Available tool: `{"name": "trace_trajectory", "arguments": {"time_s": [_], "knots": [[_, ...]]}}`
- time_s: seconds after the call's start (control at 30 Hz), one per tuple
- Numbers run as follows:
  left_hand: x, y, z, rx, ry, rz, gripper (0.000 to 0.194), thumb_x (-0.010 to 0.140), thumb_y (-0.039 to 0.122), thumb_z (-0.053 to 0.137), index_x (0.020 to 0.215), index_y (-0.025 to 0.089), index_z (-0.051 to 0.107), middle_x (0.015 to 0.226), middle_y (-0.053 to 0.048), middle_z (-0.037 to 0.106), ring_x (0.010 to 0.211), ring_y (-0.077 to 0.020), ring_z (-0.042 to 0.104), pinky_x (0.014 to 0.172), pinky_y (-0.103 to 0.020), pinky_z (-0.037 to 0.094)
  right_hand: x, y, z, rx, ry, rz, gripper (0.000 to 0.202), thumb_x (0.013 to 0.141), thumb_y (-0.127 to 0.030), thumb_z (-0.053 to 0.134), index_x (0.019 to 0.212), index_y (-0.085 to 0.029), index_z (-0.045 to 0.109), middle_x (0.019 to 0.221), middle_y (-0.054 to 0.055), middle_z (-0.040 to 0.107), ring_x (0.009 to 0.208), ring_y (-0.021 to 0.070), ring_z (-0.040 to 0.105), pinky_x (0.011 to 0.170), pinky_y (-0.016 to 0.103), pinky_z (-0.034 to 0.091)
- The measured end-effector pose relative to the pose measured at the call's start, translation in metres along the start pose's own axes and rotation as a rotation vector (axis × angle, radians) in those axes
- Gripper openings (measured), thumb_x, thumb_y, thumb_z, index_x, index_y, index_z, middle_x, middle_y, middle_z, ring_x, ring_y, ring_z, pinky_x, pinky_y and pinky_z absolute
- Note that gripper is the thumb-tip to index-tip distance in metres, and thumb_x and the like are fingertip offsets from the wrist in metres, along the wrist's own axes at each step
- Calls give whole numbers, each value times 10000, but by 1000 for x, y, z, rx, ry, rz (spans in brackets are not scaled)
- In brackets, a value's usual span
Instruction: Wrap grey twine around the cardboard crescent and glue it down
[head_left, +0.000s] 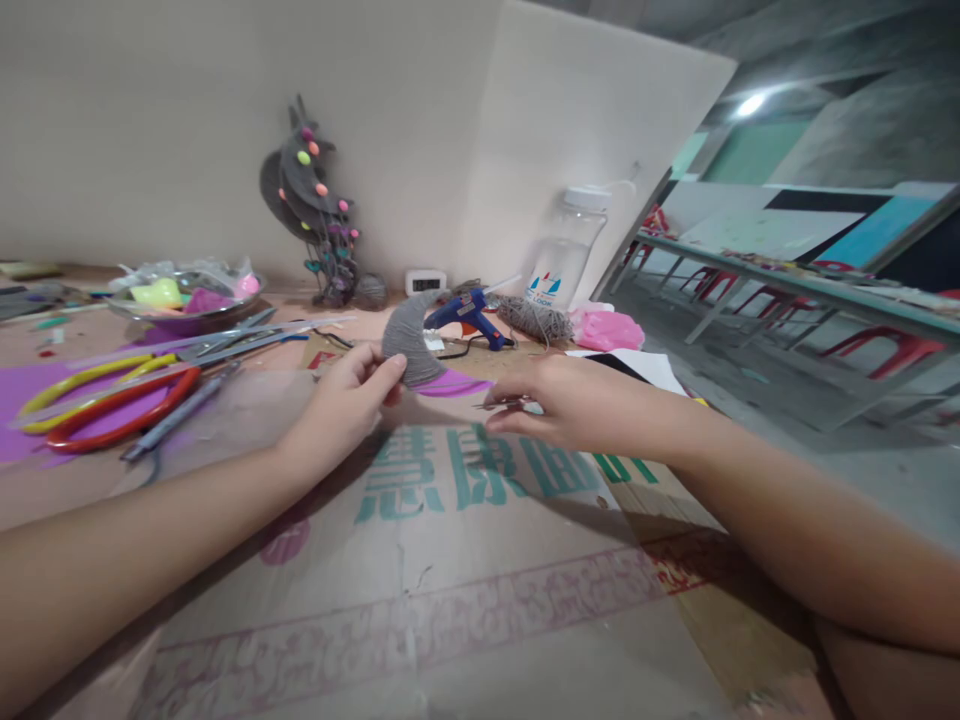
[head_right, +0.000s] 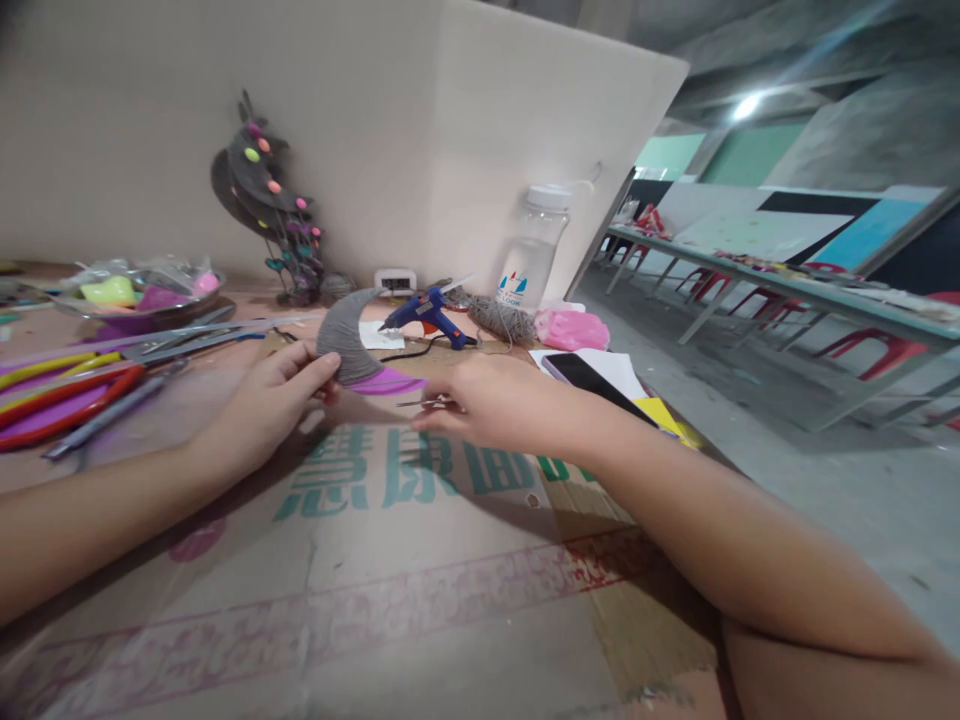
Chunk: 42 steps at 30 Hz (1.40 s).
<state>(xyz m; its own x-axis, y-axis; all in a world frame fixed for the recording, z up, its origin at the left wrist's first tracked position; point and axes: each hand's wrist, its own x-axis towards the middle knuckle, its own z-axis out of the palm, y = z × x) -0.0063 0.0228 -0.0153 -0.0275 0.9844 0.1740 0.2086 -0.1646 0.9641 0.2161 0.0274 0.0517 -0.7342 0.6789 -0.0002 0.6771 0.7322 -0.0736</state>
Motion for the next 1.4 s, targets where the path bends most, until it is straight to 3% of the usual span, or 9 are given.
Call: {"name": "trace_trajectory", "arguments": {"time_s": [0.13, 0.3, 0.57, 0.7, 0.83, 1.0, 1.07, 1.23, 1.4], "knots": [[2, -2, 0, -36, 16, 15, 161, 822, 324, 528, 750, 181, 508, 622, 36, 532, 533, -93, 463, 500, -209, 344, -3, 8, -11, 128, -5, 12, 349, 841, -461, 492, 1035, -218, 649, 961, 51, 669, 811, 176, 594, 667, 258, 397], [1, -1, -1, -24, -2, 92, 115, 813, 294, 541, 807, 179, 535, 654, 31, 533, 599, -110, 487, 560, -220, 367, -2, 23, -18, 257, -132, 27, 363, 863, -470, 436, 1039, -231, 645, 849, 14, 683, 695, 140, 599, 604, 239, 395], [-1, 2, 2, -41, -9, 79, 110, 799, 295, 533, 785, 186, 536, 627, 35, 525, 602, -121, 485, 560, -224, 368, 17, 33, 20, 156, 185, 197, 542, 743, -454, 627, 1226, -228, 528, 810, 22, 652, 651, 138, 559, 568, 230, 349], [0, 0, 3, -106, -4, 9, 92, 760, 289, 546, 738, 201, 533, 585, 46, 518, 556, -122, 483, 528, -225, 364, 22, 31, 28, 196, 198, 168, 287, 837, -374, 515, 1019, -203, 658, 752, 23, 651, 628, 124, 539, 569, 230, 335], [1, 0, 2, -129, 35, -55, 90, 731, 254, 540, 667, 195, 516, 521, 51, 496, 496, -111, 459, 475, -215, 336, 14, 28, 10, 183, 321, 194, 263, 855, -362, 479, 885, -174, 661, 747, 23, 649, 646, 123, 541, 570, 229, 327], [2, 2, 2, -134, 91, -75, 116, 740, 274, 553, 685, 186, 502, 524, 50, 514, 488, -107, 454, 483, -217, 344, -1, 19, -21, 318, 36, 58, 291, 831, -423, 514, 959, -208, 662, 869, 14, 676, 749, 141, 596, 635, 231, 398], [2, 2, 2, -139, 85, -58, 124, 741, 282, 558, 683, 188, 501, 540, 47, 524, 518, -112, 469, 509, -219, 358, -2, 20, -25, 334, 82, 47, 350, 848, -452, 480, 1063, -220, 632, 1004, 25, 664, 858, 160, 603, 714, 250, 427], [2, 2, 4, -154, 42, -69, 127, 731, 313, 570, 731, 198, 517, 557, 52, 516, 515, -116, 468, 494, -224, 351, 12, 37, -1, 300, 342, 123, 408, 927, -375, 329, 1228, -191, 534, 1257, 75, 564, 1144, 196, 518, 956, 347, 387], [0, 4, 4, -120, 22, -83, 167, 717, 354, 579, 720, 198, 521, 559, 55, 509, 491, -114, 472, 484, -229, 364, 25, 46, 23, 293, 114, 82, 379, 895, -325, 391, 1201, -194, 572, 1221, 65, 595, 1084, 183, 561, 914, 302, 418]]}}
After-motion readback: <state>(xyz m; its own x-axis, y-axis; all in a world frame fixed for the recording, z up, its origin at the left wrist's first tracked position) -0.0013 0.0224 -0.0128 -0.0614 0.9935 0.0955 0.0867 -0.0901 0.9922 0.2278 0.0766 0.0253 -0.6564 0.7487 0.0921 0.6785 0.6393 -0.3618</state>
